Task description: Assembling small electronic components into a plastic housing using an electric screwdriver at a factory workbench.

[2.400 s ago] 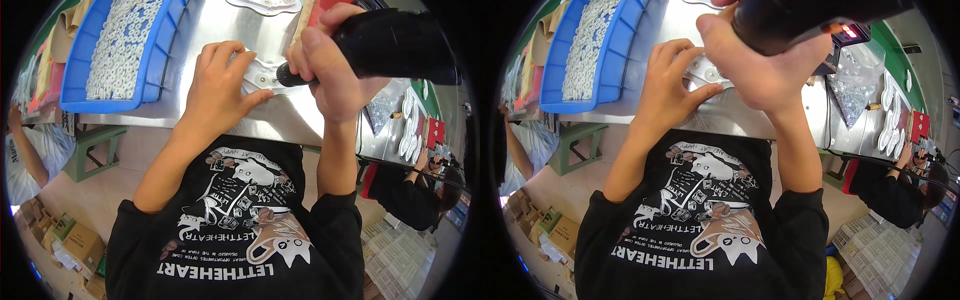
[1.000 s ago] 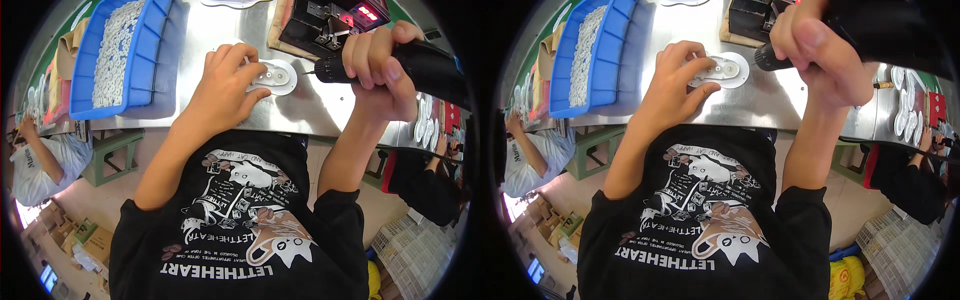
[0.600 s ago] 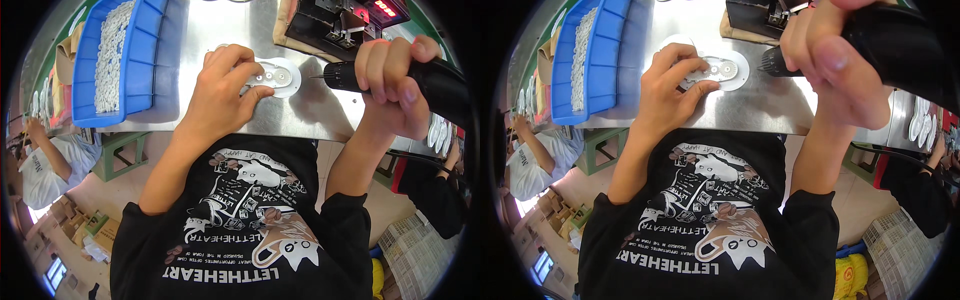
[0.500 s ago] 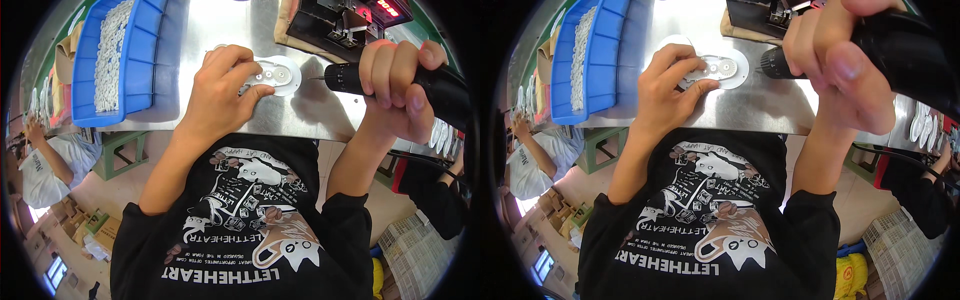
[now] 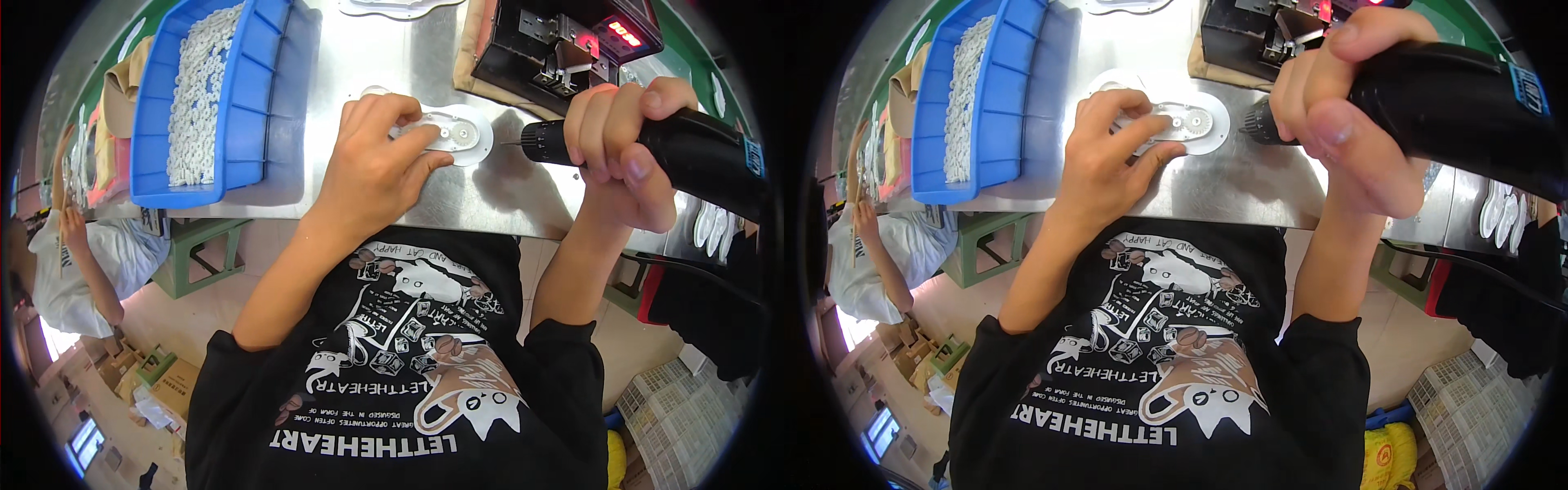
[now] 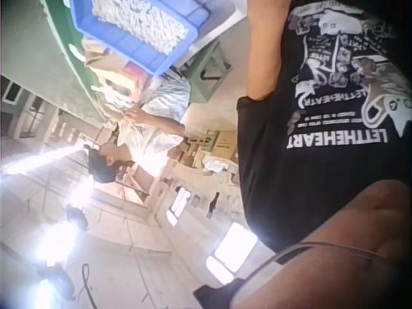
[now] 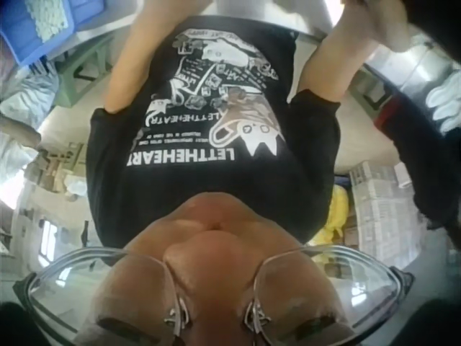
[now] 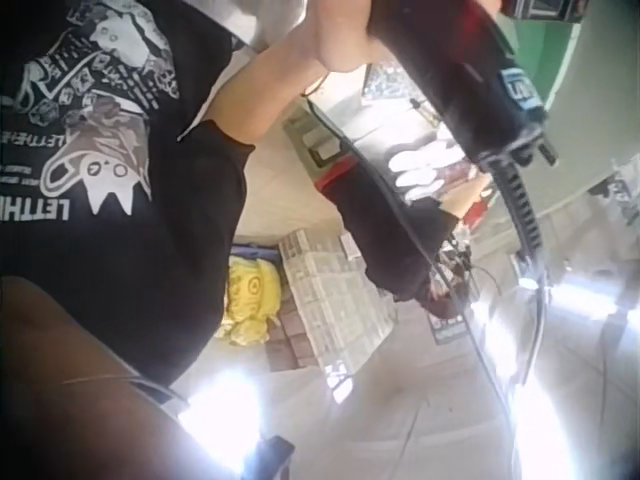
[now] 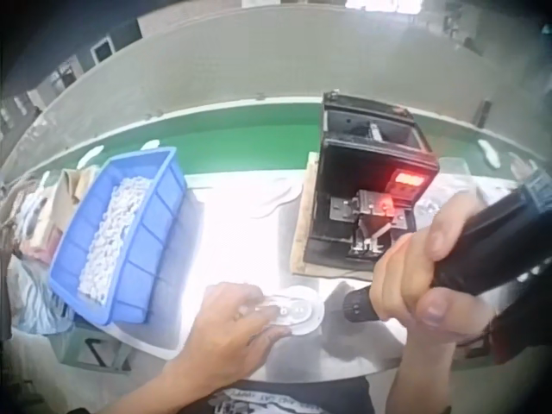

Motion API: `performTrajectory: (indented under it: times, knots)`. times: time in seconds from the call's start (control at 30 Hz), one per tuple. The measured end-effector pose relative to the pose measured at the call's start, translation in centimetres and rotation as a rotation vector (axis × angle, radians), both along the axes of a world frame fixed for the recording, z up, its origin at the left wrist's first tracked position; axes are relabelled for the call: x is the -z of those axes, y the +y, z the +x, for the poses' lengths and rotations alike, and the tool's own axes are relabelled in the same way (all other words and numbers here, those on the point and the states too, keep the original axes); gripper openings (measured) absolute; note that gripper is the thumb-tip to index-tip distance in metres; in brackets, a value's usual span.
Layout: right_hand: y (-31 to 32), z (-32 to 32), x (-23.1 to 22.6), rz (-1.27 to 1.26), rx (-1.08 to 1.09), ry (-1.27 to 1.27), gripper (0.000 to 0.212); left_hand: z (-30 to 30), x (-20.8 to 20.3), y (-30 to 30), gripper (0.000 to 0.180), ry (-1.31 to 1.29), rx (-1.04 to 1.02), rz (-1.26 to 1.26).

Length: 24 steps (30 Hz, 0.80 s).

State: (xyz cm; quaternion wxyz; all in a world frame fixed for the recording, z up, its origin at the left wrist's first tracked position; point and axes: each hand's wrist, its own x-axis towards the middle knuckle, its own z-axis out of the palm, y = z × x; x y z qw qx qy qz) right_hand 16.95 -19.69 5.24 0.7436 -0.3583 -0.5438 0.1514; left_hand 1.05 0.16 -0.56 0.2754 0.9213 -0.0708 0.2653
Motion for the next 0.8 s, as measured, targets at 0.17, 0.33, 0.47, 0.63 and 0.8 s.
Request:
performTrajectory:
  times: [0.17,0.33,0.47,0.63,0.8]
  knots:
    - [0.5,-0.3,0.1,0.085,0.007,0.134,0.045,0.1,-1.1,-0.3,0.021,0.025,0.002,0.234]
    - [0.2,-0.7,0.4,0.082,0.112,0.141,0.033,0.6,-2.0,0.3,0.024,0.017,-0.036,0.245]
    - [-0.4,-1.2,0.2,0.138,0.178,0.210,0.032,0.8,-3.6,2.5,0.021,0.231,0.092,0.497]
    - [-0.2,-0.9,0.2,0.174,0.217,0.226,0.032,3.6,-8.8,6.5,0.015,0.103,0.130,0.280]
    - [-0.7,-0.7,0.0,0.140,0.268,0.199,0.031,20.5,-10.1,18.1,0.027,0.256,-0.199,0.397]
